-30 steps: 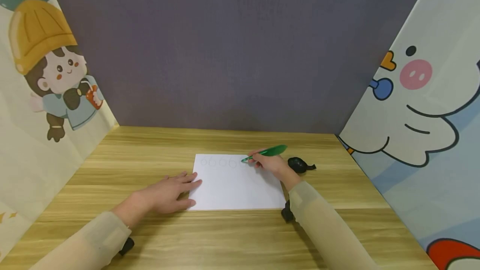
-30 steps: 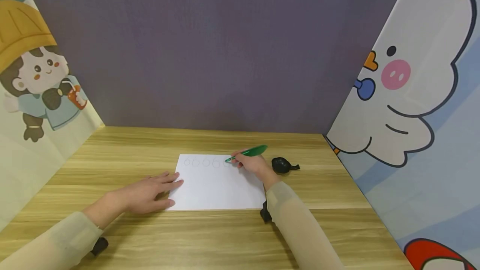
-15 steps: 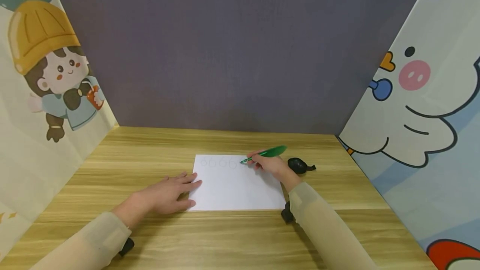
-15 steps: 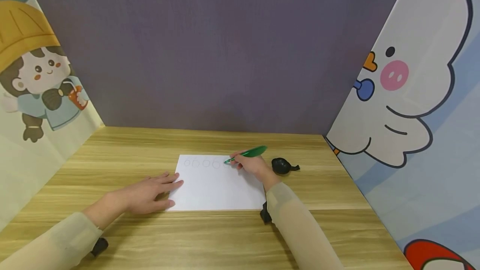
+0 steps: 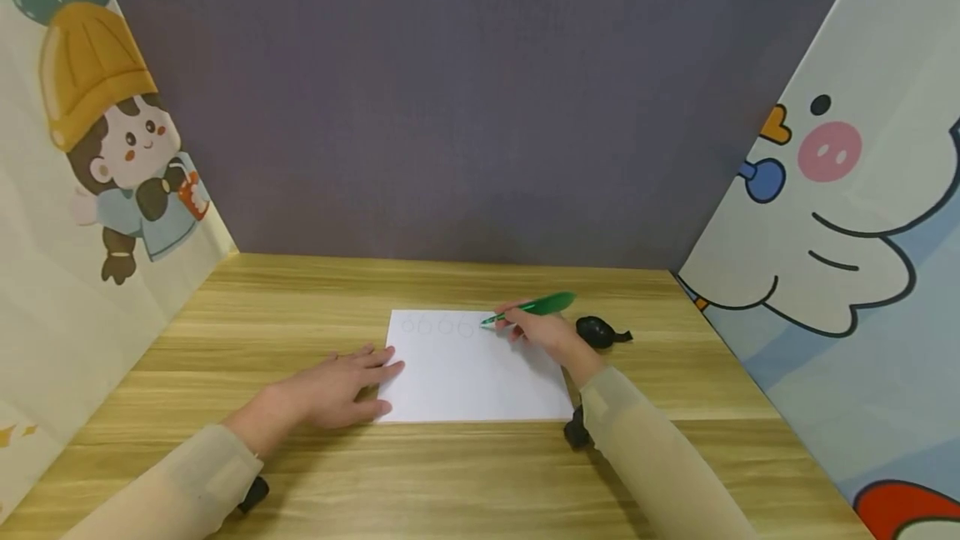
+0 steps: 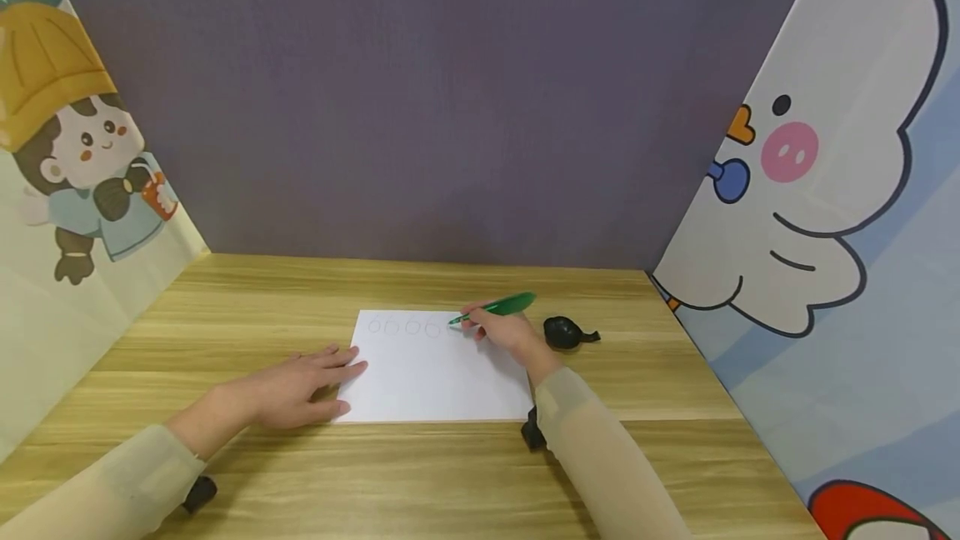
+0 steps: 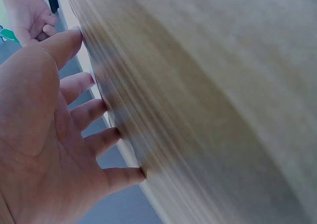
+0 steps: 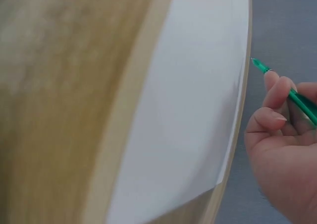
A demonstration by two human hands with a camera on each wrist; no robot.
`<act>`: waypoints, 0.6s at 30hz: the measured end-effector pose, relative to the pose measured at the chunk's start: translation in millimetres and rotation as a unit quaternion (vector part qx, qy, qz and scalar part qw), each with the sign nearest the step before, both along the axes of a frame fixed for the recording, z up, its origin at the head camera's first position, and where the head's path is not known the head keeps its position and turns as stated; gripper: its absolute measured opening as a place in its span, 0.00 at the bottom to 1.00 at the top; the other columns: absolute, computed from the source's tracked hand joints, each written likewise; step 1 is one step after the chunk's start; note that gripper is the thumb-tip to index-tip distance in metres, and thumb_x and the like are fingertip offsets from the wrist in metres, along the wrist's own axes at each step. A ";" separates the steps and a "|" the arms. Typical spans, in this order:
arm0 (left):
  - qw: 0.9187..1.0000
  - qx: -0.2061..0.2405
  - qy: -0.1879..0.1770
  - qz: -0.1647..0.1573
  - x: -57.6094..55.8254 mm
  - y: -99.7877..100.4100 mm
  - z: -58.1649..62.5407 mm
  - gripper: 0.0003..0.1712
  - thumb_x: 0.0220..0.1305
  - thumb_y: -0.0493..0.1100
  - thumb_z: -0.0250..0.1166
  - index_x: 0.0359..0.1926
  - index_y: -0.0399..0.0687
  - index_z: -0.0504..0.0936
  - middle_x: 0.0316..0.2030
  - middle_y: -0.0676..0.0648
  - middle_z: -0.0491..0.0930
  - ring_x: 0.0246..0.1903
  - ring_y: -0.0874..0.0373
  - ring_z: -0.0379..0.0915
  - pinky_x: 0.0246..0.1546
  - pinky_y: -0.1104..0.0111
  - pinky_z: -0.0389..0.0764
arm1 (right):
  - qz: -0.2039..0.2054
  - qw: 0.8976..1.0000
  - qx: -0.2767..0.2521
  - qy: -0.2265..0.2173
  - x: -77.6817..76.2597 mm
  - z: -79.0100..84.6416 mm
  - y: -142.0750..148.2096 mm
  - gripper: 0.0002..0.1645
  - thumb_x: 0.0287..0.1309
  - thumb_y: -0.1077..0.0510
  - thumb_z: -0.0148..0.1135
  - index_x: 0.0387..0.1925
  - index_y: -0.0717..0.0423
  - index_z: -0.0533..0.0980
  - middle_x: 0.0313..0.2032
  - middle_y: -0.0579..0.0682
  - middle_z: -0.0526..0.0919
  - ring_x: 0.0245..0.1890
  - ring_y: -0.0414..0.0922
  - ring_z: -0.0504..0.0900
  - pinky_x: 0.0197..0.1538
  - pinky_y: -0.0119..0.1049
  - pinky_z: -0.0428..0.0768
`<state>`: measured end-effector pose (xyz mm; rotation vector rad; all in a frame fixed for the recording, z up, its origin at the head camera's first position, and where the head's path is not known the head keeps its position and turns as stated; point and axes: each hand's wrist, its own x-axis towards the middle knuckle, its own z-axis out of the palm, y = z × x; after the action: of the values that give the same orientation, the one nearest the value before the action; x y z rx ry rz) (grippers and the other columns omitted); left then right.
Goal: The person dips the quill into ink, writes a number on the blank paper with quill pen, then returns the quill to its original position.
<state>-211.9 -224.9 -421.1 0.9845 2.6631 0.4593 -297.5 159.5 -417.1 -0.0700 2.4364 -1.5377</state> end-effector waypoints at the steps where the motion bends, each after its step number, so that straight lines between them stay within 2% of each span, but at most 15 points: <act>1: 1.000 0.000 0.000 0.000 0.1 0.1 0.0 0.43 0.83 0.66 0.58 0.86 0.51 0.65 0.87 0.39 0.57 0.85 0.29 0.50 0.73 0.19 0.56 | -0.003 1.000 0.002 -0.002 2.2 2.3 0.3 0.24 0.84 0.48 0.56 0.69 0.52 0.83 0.55 0.51 0.92 0.45 0.46 0.85 0.50 0.37 0.77; 4: 1.000 0.001 -0.002 0.002 0.7 0.3 0.4 0.43 0.83 0.66 0.58 0.86 0.51 0.65 0.87 0.39 0.57 0.85 0.29 0.50 0.74 0.19 0.56 | 0.000 1.000 0.002 -0.003 7.3 9.0 3.2 0.25 0.84 0.46 0.56 0.70 0.51 0.82 0.57 0.51 0.91 0.47 0.47 0.84 0.52 0.40 0.76; 10: 1.000 0.000 -0.005 0.005 2.1 1.0 3.0 0.43 0.83 0.67 0.58 0.86 0.52 0.64 0.87 0.40 0.56 0.86 0.30 0.49 0.74 0.19 0.55 | 0.016 0.999 -0.031 0.019 13.1 14.1 16.1 0.25 0.85 0.50 0.54 0.71 0.58 0.80 0.56 0.60 0.86 0.41 0.49 0.79 0.42 0.37 0.71; 13: 1.000 0.000 -0.006 0.005 3.1 1.6 4.7 0.42 0.83 0.66 0.58 0.86 0.51 0.65 0.87 0.40 0.57 0.86 0.29 0.49 0.75 0.20 0.55 | 0.009 0.998 -0.042 0.035 17.2 13.6 22.5 0.25 0.85 0.52 0.54 0.71 0.60 0.80 0.52 0.63 0.84 0.39 0.49 0.78 0.40 0.37 0.72; 18: 1.000 0.002 -0.007 0.004 4.5 2.2 5.6 0.42 0.83 0.66 0.57 0.86 0.51 0.65 0.87 0.39 0.56 0.86 0.29 0.49 0.75 0.20 0.54 | 0.000 0.998 -0.052 0.043 26.2 13.6 34.1 0.25 0.85 0.54 0.52 0.71 0.63 0.77 0.43 0.59 0.82 0.34 0.46 0.77 0.37 0.37 0.73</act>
<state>-207.4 -222.7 -415.5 0.9682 2.6564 0.4708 -271.3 193.6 -403.5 -0.1589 2.4199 -1.6948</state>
